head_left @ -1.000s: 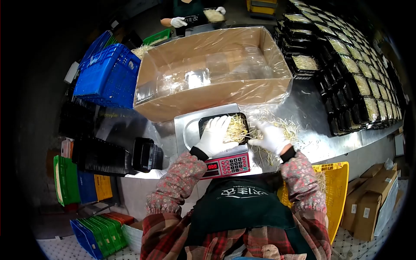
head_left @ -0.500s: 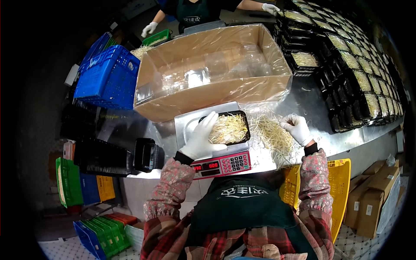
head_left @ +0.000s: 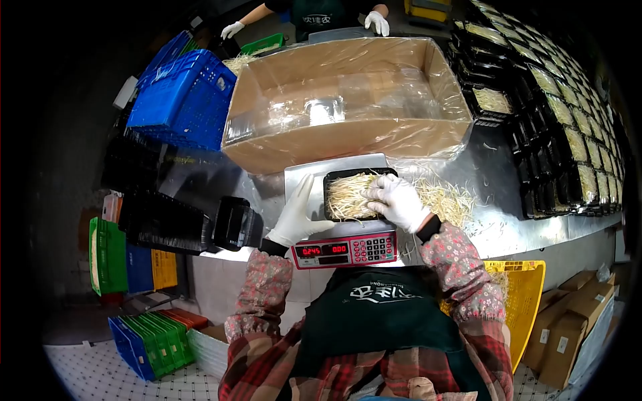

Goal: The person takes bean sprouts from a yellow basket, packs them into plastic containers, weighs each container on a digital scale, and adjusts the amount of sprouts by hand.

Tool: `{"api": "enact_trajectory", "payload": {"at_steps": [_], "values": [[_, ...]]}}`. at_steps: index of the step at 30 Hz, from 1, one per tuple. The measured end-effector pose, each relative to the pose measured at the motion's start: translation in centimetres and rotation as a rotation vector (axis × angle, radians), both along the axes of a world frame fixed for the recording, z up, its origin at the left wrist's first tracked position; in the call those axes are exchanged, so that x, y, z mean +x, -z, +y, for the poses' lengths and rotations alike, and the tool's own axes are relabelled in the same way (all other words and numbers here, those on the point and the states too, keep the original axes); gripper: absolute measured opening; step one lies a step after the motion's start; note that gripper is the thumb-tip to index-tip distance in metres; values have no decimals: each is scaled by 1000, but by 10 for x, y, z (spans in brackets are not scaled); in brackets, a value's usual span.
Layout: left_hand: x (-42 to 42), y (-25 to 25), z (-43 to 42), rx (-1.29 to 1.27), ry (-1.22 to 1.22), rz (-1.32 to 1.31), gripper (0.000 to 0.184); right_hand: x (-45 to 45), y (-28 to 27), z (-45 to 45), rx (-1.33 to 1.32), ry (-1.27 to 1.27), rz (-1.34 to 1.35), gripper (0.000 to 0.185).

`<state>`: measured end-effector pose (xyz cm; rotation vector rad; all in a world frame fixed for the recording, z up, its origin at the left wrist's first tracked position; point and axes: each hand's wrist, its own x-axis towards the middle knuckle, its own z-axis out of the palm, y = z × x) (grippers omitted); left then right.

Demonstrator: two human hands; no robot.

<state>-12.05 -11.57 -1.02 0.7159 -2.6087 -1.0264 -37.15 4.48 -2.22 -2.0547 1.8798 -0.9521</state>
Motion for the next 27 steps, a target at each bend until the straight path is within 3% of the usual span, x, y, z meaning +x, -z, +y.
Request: {"api": "enact_trajectory", "payload": {"at_steps": [9,13,14,16,17,19,21,24,27], "values": [[19,-14,-5,-88,38,-16,115,-57,-36,44,-25,256,-361,22],[-26,-6,-13,-327,184,-9,120,-13,-43,20,61,17,-454,14],[-45,-2,-12,-366,181,-56,119,11,-31,4,132,-94,-392,15],[-59,14,-10,-454,169,-89,115,28,12,-12,248,-34,-204,25],[-65,16,-5,-481,176,-125,115,33,42,-17,185,-21,-75,25],[-69,17,-5,-494,132,-136,113,35,39,-16,208,24,-58,27],[-65,25,-6,-483,134,-42,114,24,18,-10,332,-64,-153,26],[-52,21,-15,-315,177,35,108,-2,-7,4,424,-224,-619,23],[-25,-8,-24,-215,218,-7,99,-34,-41,29,302,-64,-830,21]]}}
